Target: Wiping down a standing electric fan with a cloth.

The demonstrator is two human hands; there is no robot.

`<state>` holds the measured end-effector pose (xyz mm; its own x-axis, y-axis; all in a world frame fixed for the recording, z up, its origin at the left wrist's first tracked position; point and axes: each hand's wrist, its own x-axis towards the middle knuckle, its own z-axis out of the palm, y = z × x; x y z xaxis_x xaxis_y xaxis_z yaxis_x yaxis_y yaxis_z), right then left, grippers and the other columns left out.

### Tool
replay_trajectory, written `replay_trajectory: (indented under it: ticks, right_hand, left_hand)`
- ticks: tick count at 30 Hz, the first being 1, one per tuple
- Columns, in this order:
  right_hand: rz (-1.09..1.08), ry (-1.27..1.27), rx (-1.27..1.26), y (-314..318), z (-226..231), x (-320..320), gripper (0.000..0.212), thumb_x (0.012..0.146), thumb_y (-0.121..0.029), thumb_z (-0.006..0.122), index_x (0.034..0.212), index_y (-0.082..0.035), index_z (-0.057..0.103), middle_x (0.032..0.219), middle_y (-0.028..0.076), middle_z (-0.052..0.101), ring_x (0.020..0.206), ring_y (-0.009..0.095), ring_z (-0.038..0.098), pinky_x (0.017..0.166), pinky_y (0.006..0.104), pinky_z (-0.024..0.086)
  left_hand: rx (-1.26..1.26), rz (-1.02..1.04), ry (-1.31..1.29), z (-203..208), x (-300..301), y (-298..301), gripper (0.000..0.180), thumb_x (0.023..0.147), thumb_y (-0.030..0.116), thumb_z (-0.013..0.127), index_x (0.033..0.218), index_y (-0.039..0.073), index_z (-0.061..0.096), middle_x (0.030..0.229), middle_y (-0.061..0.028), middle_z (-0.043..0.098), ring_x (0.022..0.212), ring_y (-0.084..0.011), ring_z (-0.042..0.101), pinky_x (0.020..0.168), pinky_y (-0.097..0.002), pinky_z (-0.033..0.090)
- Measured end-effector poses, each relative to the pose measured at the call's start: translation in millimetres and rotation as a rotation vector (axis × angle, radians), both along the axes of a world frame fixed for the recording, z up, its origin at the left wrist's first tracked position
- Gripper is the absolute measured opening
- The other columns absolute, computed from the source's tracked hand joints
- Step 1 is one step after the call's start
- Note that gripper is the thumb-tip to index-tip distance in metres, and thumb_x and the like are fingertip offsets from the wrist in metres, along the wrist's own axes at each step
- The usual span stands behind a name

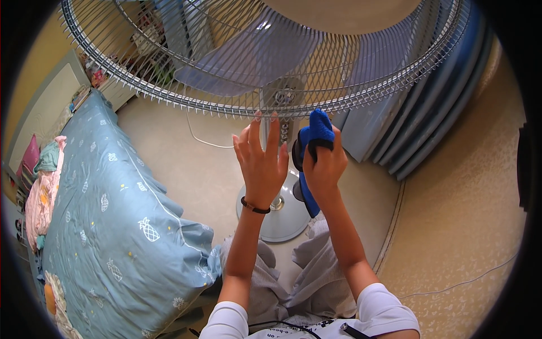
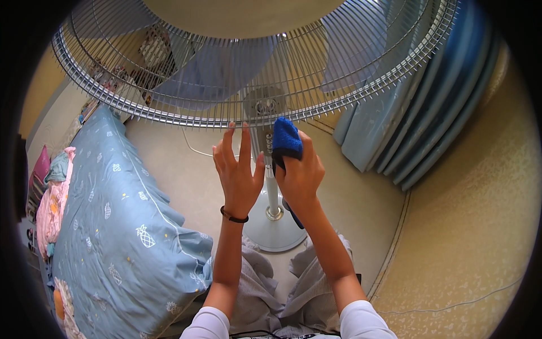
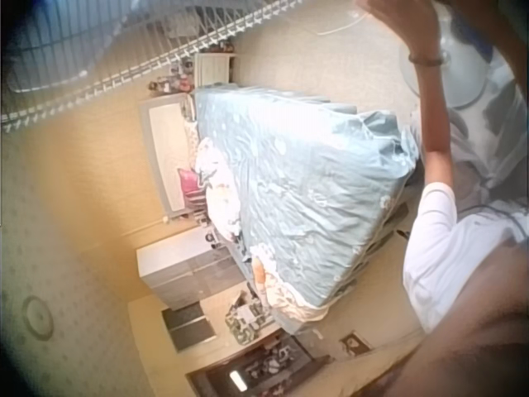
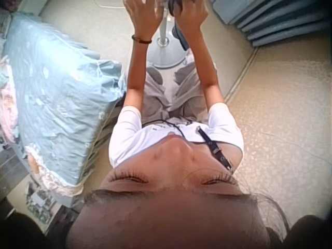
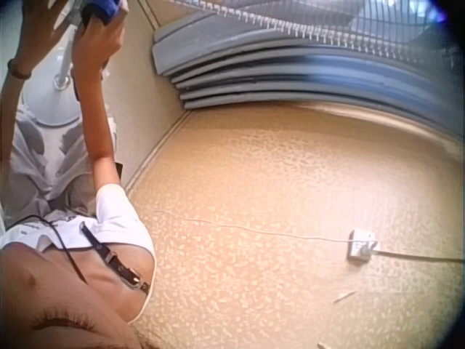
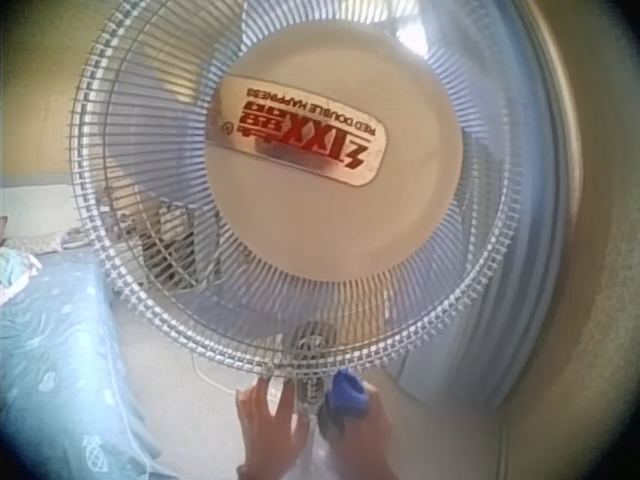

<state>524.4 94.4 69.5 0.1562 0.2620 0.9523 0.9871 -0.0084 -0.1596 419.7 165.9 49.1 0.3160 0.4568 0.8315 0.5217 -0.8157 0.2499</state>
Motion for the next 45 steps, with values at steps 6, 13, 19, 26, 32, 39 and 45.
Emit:
replay_trajectory:
  ticks: [6, 13, 19, 26, 32, 39, 45]
  right_hand:
    - [-0.006, 0.001, -0.026, -0.9, -4.7, 3.9, 0.022, 0.063, -0.006, 0.067, 0.083, -0.001, 0.061, 0.107, 0.016, 0.056, 0.078, 0.031, 0.062, 0.062, 0.0353, 0.051]
    - [0.000, -0.007, -0.006, -1.0, 0.4, 3.6, 0.021, 0.063, -0.006, 0.067, 0.082, -0.001, 0.060, 0.107, 0.016, 0.056, 0.078, 0.030, 0.062, 0.062, 0.0354, 0.050]
    - [-0.002, -0.002, -0.018, -1.8, -1.3, 2.6, 0.021, 0.063, -0.006, 0.067, 0.082, -0.001, 0.060, 0.107, 0.015, 0.056, 0.078, 0.030, 0.062, 0.062, 0.0350, 0.050]
    - [-0.007, 0.013, -0.019, -0.8, -1.2, 1.9, 0.022, 0.062, -0.006, 0.067, 0.083, -0.001, 0.061, 0.107, 0.015, 0.057, 0.077, 0.029, 0.062, 0.062, 0.0341, 0.050]
    - [0.002, 0.023, -0.002, -0.2, -1.7, 2.3, 0.021, 0.061, -0.006, 0.067, 0.080, -0.001, 0.061, 0.106, 0.015, 0.057, 0.076, 0.029, 0.062, 0.061, 0.0341, 0.050]
    - [0.013, -0.007, -0.010, -0.1, -5.1, 1.4, 0.022, 0.062, -0.007, 0.068, 0.082, -0.001, 0.062, 0.106, 0.015, 0.057, 0.076, 0.029, 0.062, 0.061, 0.0339, 0.050]
    - [0.013, -0.004, -0.004, 1.7, -5.7, 0.2, 0.023, 0.063, -0.007, 0.068, 0.084, -0.001, 0.062, 0.107, 0.015, 0.057, 0.076, 0.028, 0.062, 0.061, 0.0337, 0.051]
  left_hand:
    - [-0.007, 0.004, 0.009, 0.7, 0.8, -0.5, 0.063, 0.083, 0.020, 0.059, 0.141, 0.014, 0.033, 0.143, -0.0147, 0.025, 0.122, -0.0369, 0.035, 0.099, -0.0623, 0.026]
    - [-0.008, -0.003, 0.008, 0.5, 0.7, -1.1, 0.063, 0.083, 0.020, 0.059, 0.140, 0.013, 0.034, 0.143, -0.0153, 0.025, 0.122, -0.0372, 0.035, 0.099, -0.0626, 0.027]
    - [-0.011, -0.007, 0.004, 1.3, 1.0, -1.4, 0.063, 0.083, 0.020, 0.059, 0.140, 0.013, 0.034, 0.143, -0.0154, 0.025, 0.121, -0.0372, 0.035, 0.098, -0.0628, 0.027]
    - [-0.013, -0.005, 0.005, 0.0, 0.9, -1.0, 0.064, 0.083, 0.020, 0.059, 0.141, 0.013, 0.033, 0.143, -0.0159, 0.025, 0.122, -0.0375, 0.035, 0.098, -0.0631, 0.027]
    - [-0.004, -0.009, -0.006, 0.3, 1.3, -0.5, 0.066, 0.082, 0.019, 0.060, 0.141, 0.014, 0.032, 0.143, -0.0157, 0.025, 0.121, -0.0374, 0.036, 0.099, -0.0630, 0.027]
    - [0.003, 0.000, 0.000, 0.7, 0.4, -1.4, 0.063, 0.083, 0.019, 0.059, 0.140, 0.014, 0.034, 0.143, -0.0154, 0.026, 0.121, -0.0374, 0.036, 0.098, -0.0630, 0.027]
    - [0.011, -0.001, -0.004, -0.7, 1.5, -0.2, 0.062, 0.083, 0.020, 0.059, 0.140, 0.013, 0.035, 0.143, -0.0153, 0.026, 0.120, -0.0375, 0.036, 0.098, -0.0629, 0.028]
